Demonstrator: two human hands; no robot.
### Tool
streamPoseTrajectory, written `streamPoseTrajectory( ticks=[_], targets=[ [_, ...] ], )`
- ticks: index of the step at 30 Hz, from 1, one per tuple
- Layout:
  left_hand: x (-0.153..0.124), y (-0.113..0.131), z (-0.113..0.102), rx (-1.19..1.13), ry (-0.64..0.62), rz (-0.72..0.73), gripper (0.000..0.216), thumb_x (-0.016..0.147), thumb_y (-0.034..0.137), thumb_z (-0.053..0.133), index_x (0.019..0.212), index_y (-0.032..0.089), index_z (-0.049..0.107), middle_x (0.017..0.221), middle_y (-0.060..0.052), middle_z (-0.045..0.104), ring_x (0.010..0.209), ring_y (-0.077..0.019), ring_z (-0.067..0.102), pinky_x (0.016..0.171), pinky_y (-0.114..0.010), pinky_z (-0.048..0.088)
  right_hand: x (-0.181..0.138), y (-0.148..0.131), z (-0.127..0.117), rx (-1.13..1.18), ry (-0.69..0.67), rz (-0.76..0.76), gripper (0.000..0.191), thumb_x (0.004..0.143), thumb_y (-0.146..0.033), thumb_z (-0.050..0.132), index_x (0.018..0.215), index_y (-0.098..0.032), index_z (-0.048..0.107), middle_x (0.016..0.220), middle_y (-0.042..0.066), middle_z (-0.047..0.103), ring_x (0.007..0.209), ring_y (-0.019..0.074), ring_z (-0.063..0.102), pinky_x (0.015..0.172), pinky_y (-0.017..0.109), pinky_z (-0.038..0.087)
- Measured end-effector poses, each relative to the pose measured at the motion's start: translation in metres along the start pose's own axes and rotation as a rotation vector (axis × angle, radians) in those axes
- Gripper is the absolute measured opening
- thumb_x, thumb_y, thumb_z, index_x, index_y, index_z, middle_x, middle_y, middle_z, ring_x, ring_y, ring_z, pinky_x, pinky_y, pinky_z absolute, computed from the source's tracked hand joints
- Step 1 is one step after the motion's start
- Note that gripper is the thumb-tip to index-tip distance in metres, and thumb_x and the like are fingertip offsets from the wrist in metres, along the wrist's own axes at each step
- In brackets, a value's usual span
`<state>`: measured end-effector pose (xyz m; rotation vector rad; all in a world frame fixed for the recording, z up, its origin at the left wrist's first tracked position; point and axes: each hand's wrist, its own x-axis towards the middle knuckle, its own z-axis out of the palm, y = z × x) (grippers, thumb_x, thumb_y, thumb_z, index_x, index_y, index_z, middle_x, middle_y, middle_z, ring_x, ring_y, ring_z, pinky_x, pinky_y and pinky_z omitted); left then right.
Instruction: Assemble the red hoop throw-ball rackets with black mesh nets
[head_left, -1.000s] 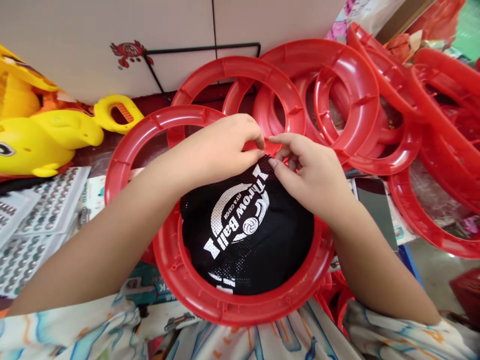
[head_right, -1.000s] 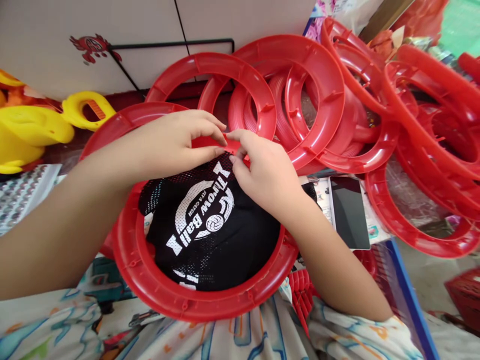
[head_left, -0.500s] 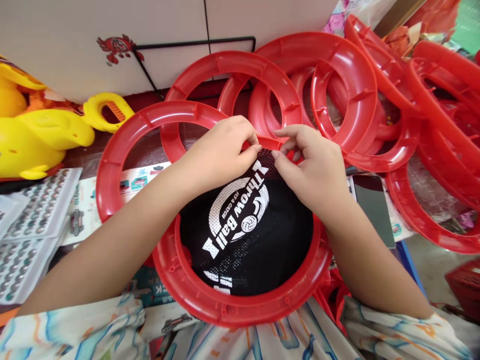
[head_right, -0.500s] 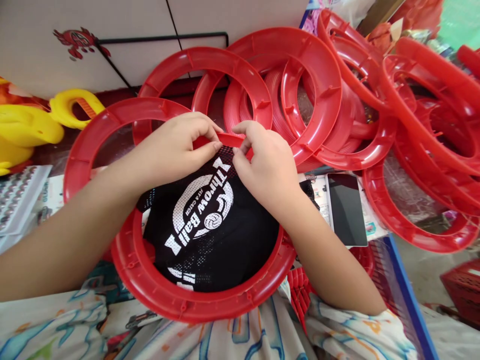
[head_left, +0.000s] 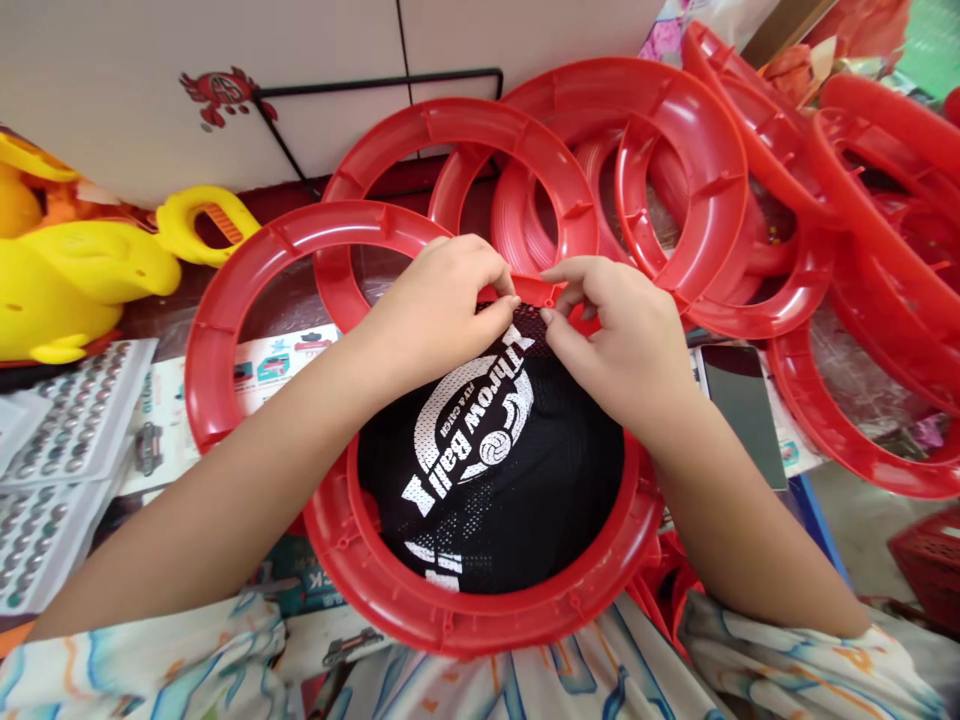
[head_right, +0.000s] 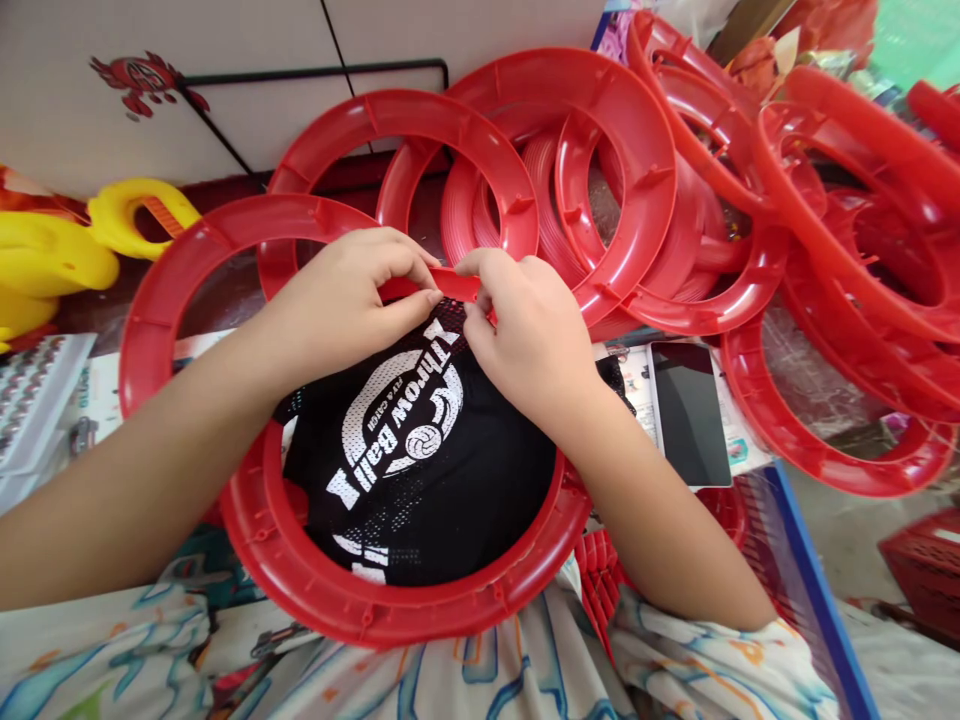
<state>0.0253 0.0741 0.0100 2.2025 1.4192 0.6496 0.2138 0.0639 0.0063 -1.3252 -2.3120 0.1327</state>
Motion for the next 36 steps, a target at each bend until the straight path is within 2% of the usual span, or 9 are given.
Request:
streamPoseTrajectory(
  ticks=[5,9,11,13,16,20,27,31,36],
  targets=[
    [-0.001,0.002,-0.002,0.005,-0.005,-0.007,0.011,0.083,0.017,0.056,0.077,0.016,0.065,0.099,-0.008,0.070,0.101,-0.0236,0.065,0.093,-0.039,0.049,0.000,-0.001,-0.002,-0.035,-0.024,-0.018,0.030,0.090,-0.019,0.052,0.117,-0.016,0.065,0.086,0.006,0.070,0.088,0.0224,0.063,0.083,0.035,0.047],
    [-0.005,-0.001,-0.012,0.038,0.005,-0.064,0.012,0.085,0.020,0.054,0.077,0.018,0.063,0.098,-0.009,0.070,0.099,-0.0248,0.063,0.093,-0.040,0.048,-0.010,-0.014,-0.023,-0.057,0.023,0.076,0.023,0.092,-0.029,0.057,0.105,-0.015,0.069,0.089,0.008,0.072,0.083,0.0217,0.065,0.078,0.034,0.048],
    [-0.009,-0.004,-0.017,0.039,0.038,-0.103,0.010,0.085,0.020,0.055,0.077,0.020,0.061,0.099,-0.008,0.070,0.100,-0.0248,0.063,0.094,-0.039,0.048,-0.020,-0.024,-0.033,-0.059,-0.052,0.088,0.022,0.094,-0.034,0.057,0.094,-0.017,0.070,0.083,0.006,0.072,0.074,0.0195,0.064,0.071,0.032,0.047],
    [-0.014,-0.009,-0.022,0.032,0.096,-0.146,0.009,0.084,0.019,0.056,0.076,0.022,0.060,0.099,-0.006,0.070,0.100,-0.0241,0.063,0.094,-0.038,0.048,-0.027,-0.033,-0.035,-0.113,-0.192,0.030,0.027,0.098,-0.033,0.052,0.084,-0.017,0.070,0.077,0.006,0.072,0.069,0.0193,0.065,0.066,0.031,0.043],
    [-0.025,-0.014,-0.025,0.049,0.137,-0.207,0.010,0.084,0.018,0.056,0.076,0.023,0.059,0.098,-0.005,0.070,0.098,-0.0234,0.064,0.092,-0.037,0.049,-0.029,-0.043,-0.025,-0.287,-0.339,-0.058,0.035,0.100,-0.024,0.044,0.077,-0.013,0.068,0.069,0.009,0.069,0.064,0.0217,0.064,0.060,0.033,0.036],
    [-0.041,-0.018,-0.029,0.110,0.143,-0.261,0.008,0.087,0.022,0.055,0.081,0.021,0.061,0.099,-0.008,0.069,0.099,-0.0253,0.063,0.093,-0.042,0.048,-0.013,-0.053,-0.008,-0.428,-0.359,-0.053,0.035,0.100,-0.019,0.043,0.079,-0.010,0.069,0.065,0.014,0.066,0.061,0.0227,0.063,0.054,0.032,0.028],
    [-0.062,-0.022,-0.036,0.145,0.108,-0.308,0.011,0.089,0.027,0.052,0.089,0.021,0.062,0.109,-0.010,0.069,0.108,-0.0270,0.062,0.099,-0.044,0.048,0.005,-0.067,0.004,-0.364,-0.407,-0.054,0.025,0.097,-0.024,0.055,0.089,-0.010,0.073,0.075,0.016,0.071,0.068,0.0247,0.067,0.054,0.031,0.032],
    [-0.057,-0.021,-0.039,0.116,0.078,-0.309,0.010,0.087,0.026,0.054,0.086,0.022,0.063,0.107,-0.010,0.069,0.107,-0.0276,0.063,0.098,-0.044,0.049,0.007,-0.066,0.009,-0.363,-0.415,-0.016,0.020,0.093,-0.023,0.060,0.084,-0.011,0.074,0.076,0.016,0.071,0.064,0.0240,0.066,0.050,0.030,0.026],
    [-0.035,-0.020,-0.043,0.048,0.040,-0.143,0.014,0.086,0.026,0.059,0.093,0.021,0.070,0.118,-0.010,0.068,0.117,-0.0251,0.061,0.105,-0.040,0.046,0.007,-0.056,0.007,-0.351,-0.347,0.019,0.017,0.091,-0.019,0.057,0.082,-0.014,0.070,0.078,0.011,0.070,0.064,0.0198,0.063,0.053,0.030,0.026]
  ],
)
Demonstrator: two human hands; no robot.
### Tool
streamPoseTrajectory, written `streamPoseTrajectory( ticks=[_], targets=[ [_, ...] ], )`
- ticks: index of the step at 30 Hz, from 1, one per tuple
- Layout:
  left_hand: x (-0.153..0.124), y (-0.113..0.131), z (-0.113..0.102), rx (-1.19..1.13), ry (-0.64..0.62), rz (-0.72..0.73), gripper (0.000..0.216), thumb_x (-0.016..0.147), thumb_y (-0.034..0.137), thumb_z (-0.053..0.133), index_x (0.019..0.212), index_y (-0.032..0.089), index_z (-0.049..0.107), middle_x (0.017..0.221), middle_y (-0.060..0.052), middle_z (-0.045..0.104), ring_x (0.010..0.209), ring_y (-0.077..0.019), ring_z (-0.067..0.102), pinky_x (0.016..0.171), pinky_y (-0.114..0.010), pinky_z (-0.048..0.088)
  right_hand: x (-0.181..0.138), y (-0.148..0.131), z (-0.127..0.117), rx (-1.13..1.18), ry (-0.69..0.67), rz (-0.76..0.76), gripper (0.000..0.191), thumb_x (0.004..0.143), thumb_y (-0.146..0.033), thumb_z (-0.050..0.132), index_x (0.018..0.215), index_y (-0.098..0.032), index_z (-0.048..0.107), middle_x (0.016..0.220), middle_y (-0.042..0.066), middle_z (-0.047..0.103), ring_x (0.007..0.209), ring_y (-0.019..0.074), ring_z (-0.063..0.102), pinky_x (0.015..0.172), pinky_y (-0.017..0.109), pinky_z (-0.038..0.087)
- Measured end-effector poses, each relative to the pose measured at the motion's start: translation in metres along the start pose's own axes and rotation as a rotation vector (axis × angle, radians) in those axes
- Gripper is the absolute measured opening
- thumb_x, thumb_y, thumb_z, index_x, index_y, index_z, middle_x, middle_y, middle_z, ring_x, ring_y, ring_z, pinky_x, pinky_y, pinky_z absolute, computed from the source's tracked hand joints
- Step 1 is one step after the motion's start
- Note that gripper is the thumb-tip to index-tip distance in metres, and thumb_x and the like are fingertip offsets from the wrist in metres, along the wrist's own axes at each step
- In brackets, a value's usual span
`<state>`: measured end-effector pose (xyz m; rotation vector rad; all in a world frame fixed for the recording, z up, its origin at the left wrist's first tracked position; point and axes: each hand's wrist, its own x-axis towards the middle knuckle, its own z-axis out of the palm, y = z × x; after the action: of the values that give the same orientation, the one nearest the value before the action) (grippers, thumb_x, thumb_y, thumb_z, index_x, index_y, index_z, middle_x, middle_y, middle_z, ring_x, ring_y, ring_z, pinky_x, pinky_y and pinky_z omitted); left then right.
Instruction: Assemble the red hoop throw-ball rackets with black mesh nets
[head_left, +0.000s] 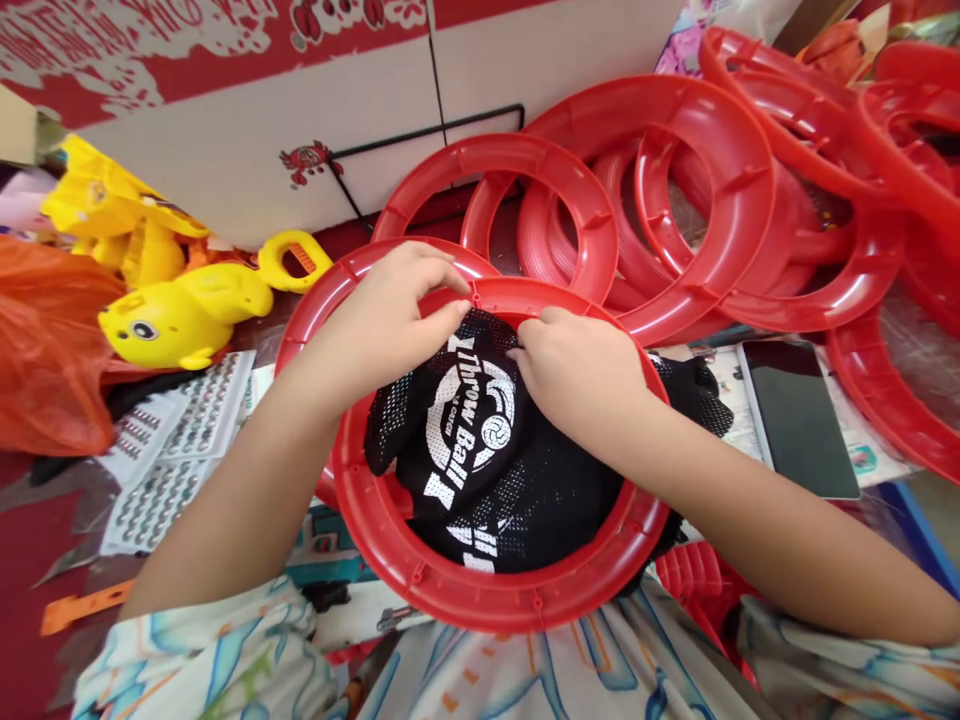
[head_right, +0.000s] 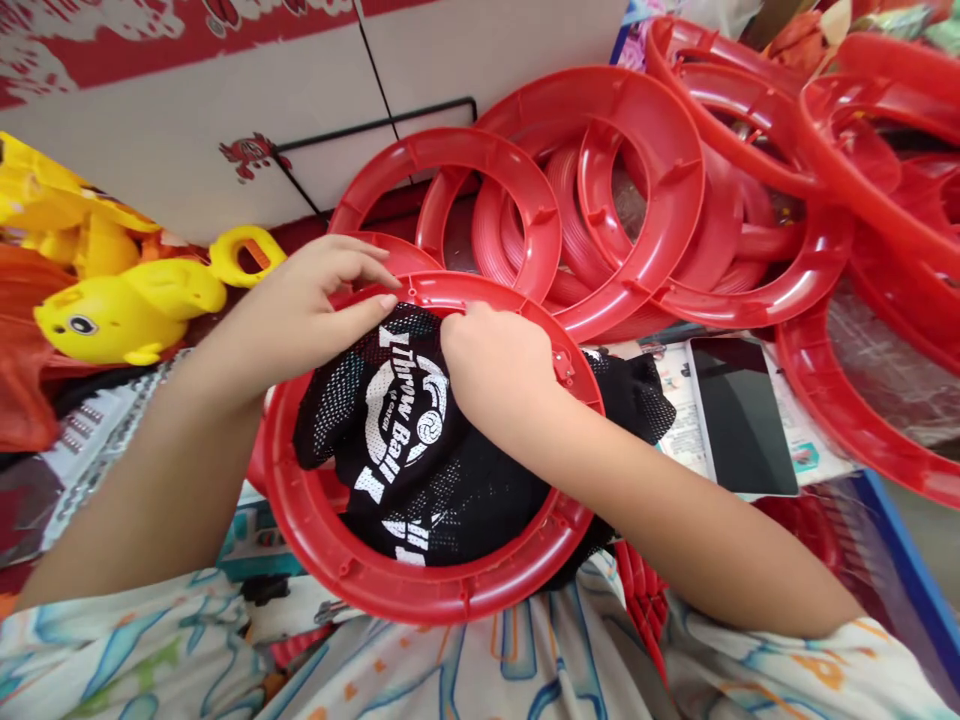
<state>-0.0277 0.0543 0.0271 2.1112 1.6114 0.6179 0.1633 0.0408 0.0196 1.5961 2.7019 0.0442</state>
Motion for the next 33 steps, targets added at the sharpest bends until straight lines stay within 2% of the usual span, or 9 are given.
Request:
streamPoseTrajectory(
  ticks=[3,5,9,14,16,20,23,29,33],
  targets=[
    [0.013,0.001,-0.002,-0.041,-0.112,0.062,0.017,0.083,0.026,0.063,0.096,0.021,0.073,0.128,-0.008,0.066,0.124,-0.0238,0.059,0.111,-0.040,0.042,-0.001,0.007,0.002,0.091,0.133,0.031,0.020,0.094,-0.021,0.050,0.090,-0.012,0.067,0.084,0.011,0.069,0.072,0.0201,0.062,0.058,0.030,0.031],
    [0.020,0.000,-0.001,-0.086,-0.169,0.077,0.014,0.082,0.026,0.064,0.090,0.020,0.073,0.126,-0.007,0.067,0.123,-0.0241,0.059,0.112,-0.042,0.041,-0.001,0.012,0.004,0.201,0.206,0.034,0.020,0.092,-0.018,0.048,0.099,-0.012,0.065,0.084,0.010,0.070,0.072,0.0192,0.061,0.060,0.030,0.032],
    [0.025,-0.004,0.002,-0.246,-0.204,-0.003,0.009,0.078,0.026,0.067,0.078,0.018,0.070,0.116,-0.007,0.071,0.111,-0.0241,0.064,0.106,-0.042,0.046,0.001,0.019,0.012,0.299,0.271,-0.061,0.034,0.091,-0.016,0.044,0.115,-0.017,0.068,0.090,0.006,0.070,0.073,0.0179,0.059,0.058,0.029,0.029],
    [0.023,-0.009,0.004,-0.364,-0.196,-0.133,0.013,0.076,0.029,0.071,0.081,0.018,0.070,0.107,-0.007,0.072,0.094,-0.0220,0.066,0.088,-0.037,0.052,0.001,0.026,0.020,0.241,0.301,-0.158,0.037,0.097,-0.026,0.040,0.104,-0.022,0.076,0.084,0.007,0.066,0.075,0.0179,0.055,0.058,0.030,0.027],
    [0.021,-0.009,0.004,-0.356,-0.175,-0.124,0.014,0.076,0.029,0.071,0.083,0.018,0.071,0.105,-0.006,0.072,0.095,-0.0215,0.066,0.088,-0.036,0.051,0.001,0.027,0.021,0.209,0.315,-0.176,0.037,0.098,-0.027,0.040,0.105,-0.023,0.076,0.084,0.007,0.066,0.077,0.0184,0.053,0.059,0.030,0.026],
    [0.020,-0.010,0.006,-0.365,-0.153,-0.094,0.013,0.078,0.029,0.068,0.074,0.017,0.065,0.096,-0.005,0.071,0.090,-0.0199,0.064,0.085,-0.035,0.050,0.002,0.028,0.021,0.134,0.360,-0.211,0.039,0.099,-0.027,0.038,0.108,-0.024,0.076,0.081,0.007,0.064,0.074,0.0179,0.049,0.060,0.030,0.026],
    [0.019,-0.010,0.009,-0.387,-0.126,-0.076,0.016,0.081,0.030,0.066,0.072,0.017,0.062,0.098,-0.005,0.071,0.093,-0.0190,0.065,0.085,-0.033,0.049,0.003,0.029,0.024,0.099,0.374,-0.238,0.040,0.100,-0.027,0.036,0.110,-0.023,0.075,0.077,0.007,0.061,0.071,0.0180,0.045,0.061,0.030,0.026],
    [0.018,-0.006,0.016,-0.294,-0.054,-0.068,0.013,0.081,0.024,0.064,0.070,0.018,0.062,0.097,-0.004,0.071,0.092,-0.0175,0.064,0.087,-0.032,0.048,0.004,0.030,0.029,0.074,0.355,-0.228,0.041,0.100,-0.026,0.035,0.114,-0.021,0.073,0.076,0.007,0.059,0.071,0.0189,0.044,0.064,0.031,0.028],
    [0.018,-0.008,0.019,-0.278,-0.042,-0.076,0.013,0.082,0.026,0.064,0.071,0.019,0.062,0.092,-0.003,0.069,0.087,-0.0171,0.063,0.081,-0.032,0.047,0.003,0.030,0.029,0.071,0.344,-0.221,0.040,0.101,-0.027,0.036,0.116,-0.023,0.073,0.077,0.007,0.059,0.072,0.0191,0.044,0.065,0.031,0.029]
  ],
)
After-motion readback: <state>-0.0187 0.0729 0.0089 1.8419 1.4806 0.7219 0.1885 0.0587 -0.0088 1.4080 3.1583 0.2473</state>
